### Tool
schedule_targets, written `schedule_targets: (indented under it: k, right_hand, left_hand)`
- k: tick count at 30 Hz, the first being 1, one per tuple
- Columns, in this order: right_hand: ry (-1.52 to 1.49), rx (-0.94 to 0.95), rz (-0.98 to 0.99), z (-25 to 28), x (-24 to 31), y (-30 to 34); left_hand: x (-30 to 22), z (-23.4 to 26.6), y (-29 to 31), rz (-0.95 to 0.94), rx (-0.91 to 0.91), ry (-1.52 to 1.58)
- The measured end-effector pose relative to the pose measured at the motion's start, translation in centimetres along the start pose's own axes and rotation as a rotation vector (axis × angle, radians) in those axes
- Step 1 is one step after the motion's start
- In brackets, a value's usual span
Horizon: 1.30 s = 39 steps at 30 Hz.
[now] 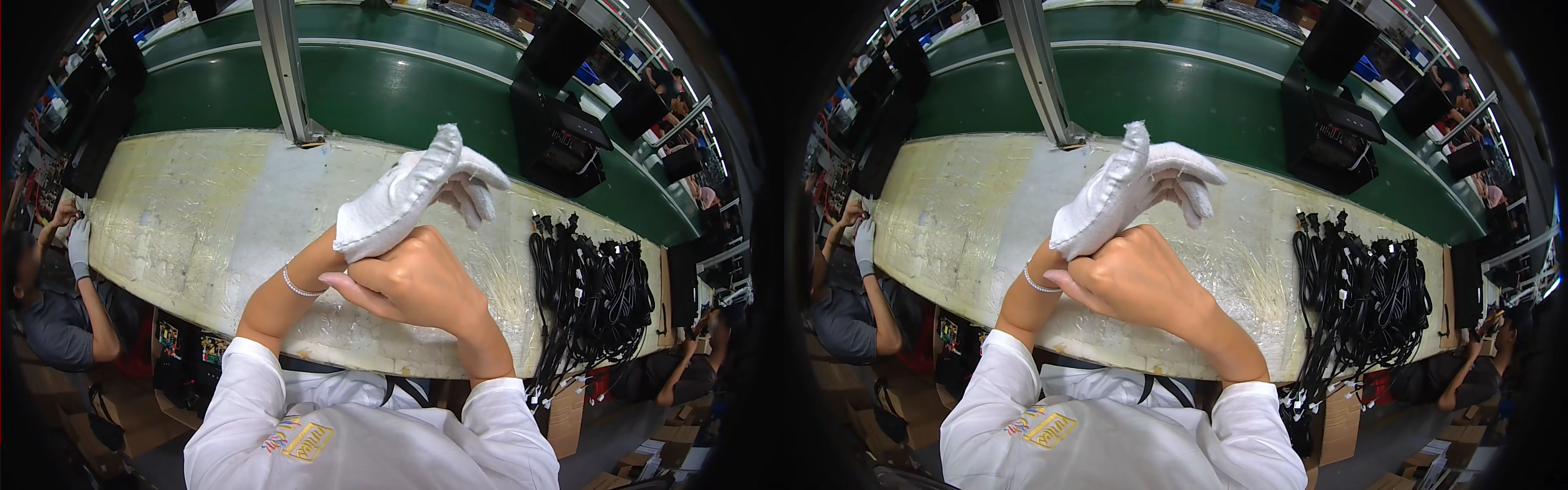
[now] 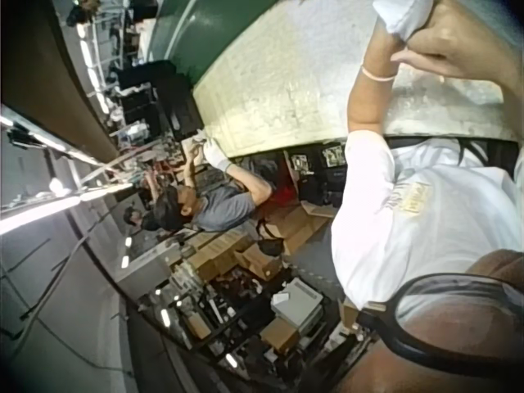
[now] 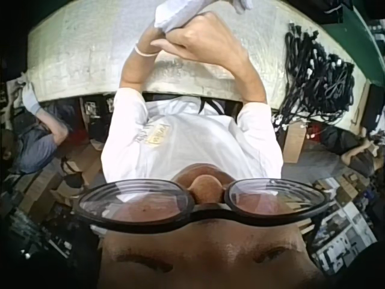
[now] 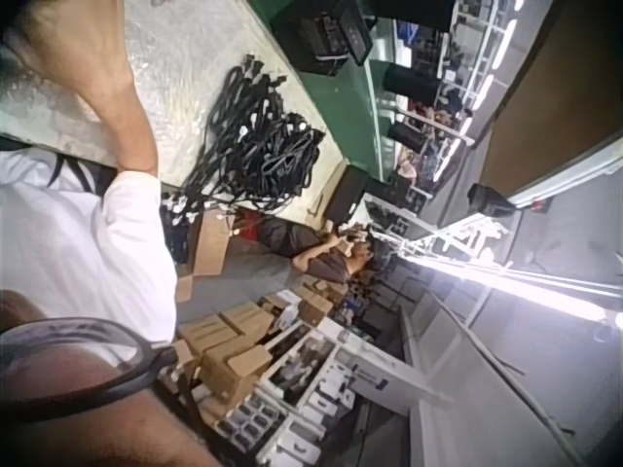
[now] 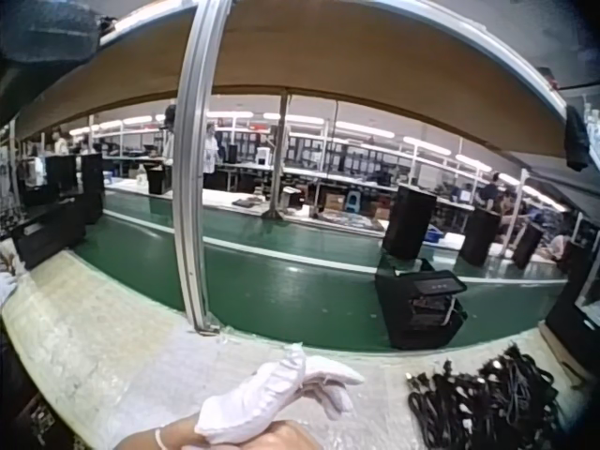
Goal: Assembling an electronic device by connecting internal wiring to a circuit board and fitting it into the plastic housing.
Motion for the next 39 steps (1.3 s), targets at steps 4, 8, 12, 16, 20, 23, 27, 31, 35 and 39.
schedule_targets:
  k: [4,8,12,16,20,23,27,31,35,39]
  right_hand:
    - [0.000,0.000,-0.007,0.0,-0.1,0.1]
    - [-0.009,0.008,-0.007,-0.1,-0.1,-0.1]
    - [-0.003,0.006,-0.006,-0.2,-0.1,0.0]
    - [-0.001,0.031,0.015,-0.1,0.2,-0.2]
    - [-0.007,0.026,0.008,-0.2,0.1,-0.1]
    - [0.001,0.043,0.005,-0.2,0.2,-0.1]
    - [0.008,0.041,0.009,-0.1,0.2,-0.2]
    - [0.010,0.048,0.001,-0.1,0.2,-0.1]
    - [0.008,0.054,-0.011,-0.2,0.1,-0.1]
    - [0.000,0.041,-0.002,-0.2,0.0,0.0]
  left_hand:
    - [0.6,0.0,-0.1,0.012,0.026,0.010]
    - [0.6,0.1,0.1,0.011,0.013,0.022]
    - [0.1,-0.2,0.2,-0.006,-0.017,-0.009]
    - [-0.7,-0.3,0.7,0.041,0.010,-0.145]
    - [-0.9,-0.5,0.7,0.032,-0.009,-0.169]
    - [-0.8,-0.5,0.7,0.033,-0.020,-0.155]
    - [-0.8,-0.5,0.7,0.030,-0.019,-0.131]
    - [-1.0,-0.5,0.7,0.055,-0.002,-0.159]
    - [-0.7,-0.4,0.6,0.034,0.019,-0.123]
    - [-0.5,-0.5,0.5,0.024,0.018,-0.100]
Point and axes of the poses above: each hand's wrist, its own y-axis away from the middle knuckle, its own z-axis out of the back of the hand, x = y × z, the point moved 4 cm from there along -y, towards the middle knuckle, and after that the axes turned 8 degrees about y, right-handed, at the moved point
